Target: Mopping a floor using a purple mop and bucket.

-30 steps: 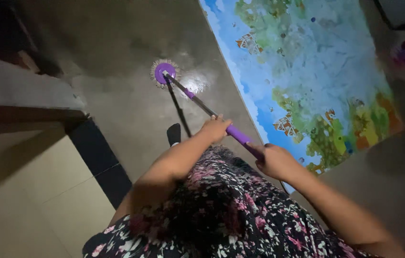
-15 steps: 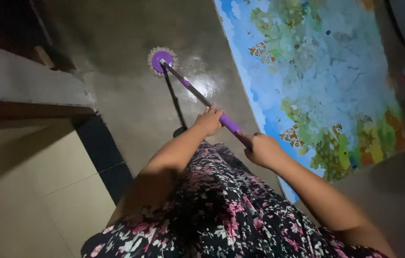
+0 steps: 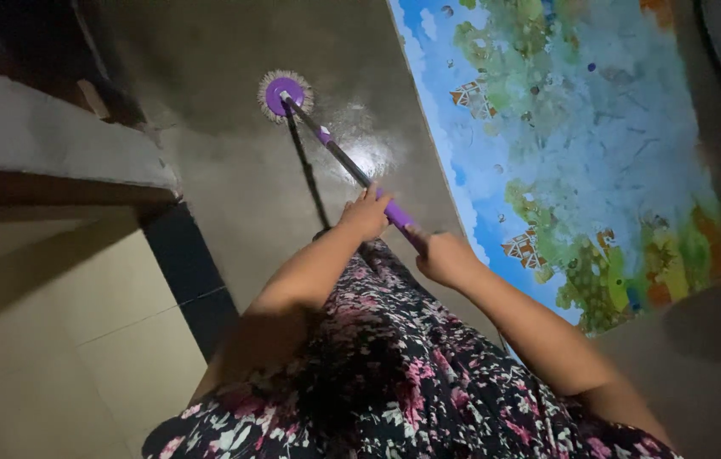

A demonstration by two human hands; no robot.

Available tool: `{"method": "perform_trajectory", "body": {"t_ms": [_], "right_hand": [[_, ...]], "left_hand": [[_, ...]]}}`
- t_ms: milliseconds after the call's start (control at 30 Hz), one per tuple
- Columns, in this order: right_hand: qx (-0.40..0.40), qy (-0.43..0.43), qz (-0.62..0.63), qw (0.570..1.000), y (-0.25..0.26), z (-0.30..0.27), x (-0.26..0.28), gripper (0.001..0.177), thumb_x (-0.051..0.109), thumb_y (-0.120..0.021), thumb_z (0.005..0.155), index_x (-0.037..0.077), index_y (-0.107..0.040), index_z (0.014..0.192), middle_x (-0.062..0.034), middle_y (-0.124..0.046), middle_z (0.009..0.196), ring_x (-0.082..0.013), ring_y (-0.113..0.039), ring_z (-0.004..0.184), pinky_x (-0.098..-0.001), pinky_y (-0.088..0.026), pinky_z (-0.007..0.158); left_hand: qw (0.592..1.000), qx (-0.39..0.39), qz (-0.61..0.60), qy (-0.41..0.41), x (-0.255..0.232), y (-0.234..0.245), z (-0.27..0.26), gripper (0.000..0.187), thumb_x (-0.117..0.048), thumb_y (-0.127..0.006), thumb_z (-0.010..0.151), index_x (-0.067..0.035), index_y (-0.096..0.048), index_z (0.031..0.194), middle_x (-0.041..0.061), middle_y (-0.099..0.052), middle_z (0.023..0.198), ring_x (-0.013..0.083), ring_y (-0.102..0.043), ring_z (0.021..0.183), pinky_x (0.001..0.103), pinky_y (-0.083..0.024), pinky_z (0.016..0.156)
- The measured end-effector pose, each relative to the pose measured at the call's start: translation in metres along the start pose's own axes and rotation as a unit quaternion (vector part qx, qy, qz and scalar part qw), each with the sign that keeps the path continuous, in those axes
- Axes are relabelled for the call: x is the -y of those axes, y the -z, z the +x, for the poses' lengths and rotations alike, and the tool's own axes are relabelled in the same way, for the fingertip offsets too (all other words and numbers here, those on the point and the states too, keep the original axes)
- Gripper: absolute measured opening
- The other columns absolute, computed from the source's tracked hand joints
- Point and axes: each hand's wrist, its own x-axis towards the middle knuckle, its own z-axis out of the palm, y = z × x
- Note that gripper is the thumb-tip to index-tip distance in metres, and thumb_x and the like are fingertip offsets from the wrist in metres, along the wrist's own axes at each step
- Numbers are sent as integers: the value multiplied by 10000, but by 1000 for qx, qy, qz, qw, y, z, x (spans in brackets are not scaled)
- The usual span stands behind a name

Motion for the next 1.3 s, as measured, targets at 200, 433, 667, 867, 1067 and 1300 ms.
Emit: {"method": "perform_trajectory", "body": {"t_ms": [200,433,667,867,1067,1300], "right_hand": [[-15,19,3,1000,-9,-23,-14,668,176,-652,808,274,-535,1459,-256,-699,930,-447,-691,853,-544,-563,761],[78,-36,-51,995,16,-90,-39,733,187,-643,820,355,-465,1512,-204,-730,952,-407,-710,890,-525,-566,788],[59,-31,-47,997,6,-149,-75,743,207,-678,795,381,-478,1489,-172,-714,907,-376,-708,843,-510,-571,747],[64,-4,-79,995,8,-176,-86,736,215,-674,810,377,-461,1495,-161,-725,863,-367,-711,786,-495,-573,726],[80,-1,-49,996,9,-179,-95,794,170,-679,773,389,-455,1503,-171,-724,838,-374,-712,765,-504,-561,716],[57,17,-62,996,4,-173,-81,768,211,-714,774,358,-470,1487,-172,-720,861,-394,-703,814,-509,-562,761]], "left_hand": [[999,-21,25,-12,-2,-32,5,601,-260,-640,929,-295,-437,1493,145,-207,1680,387,-252,1531,624,-325,1143],[995,-16,55,-81,-56,-64,-11,584,-278,-684,915,-329,-479,1459,154,-411,1549,445,-302,1484,600,-362,1128],[990,14,26,-140,-97,-96,-37,568,-307,-701,909,-295,-484,1433,111,-483,1475,446,-297,1504,615,-391,1098],[983,-2,29,-184,-115,-124,-45,623,-297,-708,907,-242,-441,1467,150,-460,1483,483,-289,1465,662,-329,1113],[984,-16,42,-171,-120,-135,-49,621,-272,-681,923,-228,-435,1491,151,-470,1501,485,-320,1476,667,-364,1100],[985,-29,30,-165,-109,-134,-55,578,-264,-675,916,-232,-460,1452,142,-481,1466,462,-316,1481,661,-359,1094]]}}
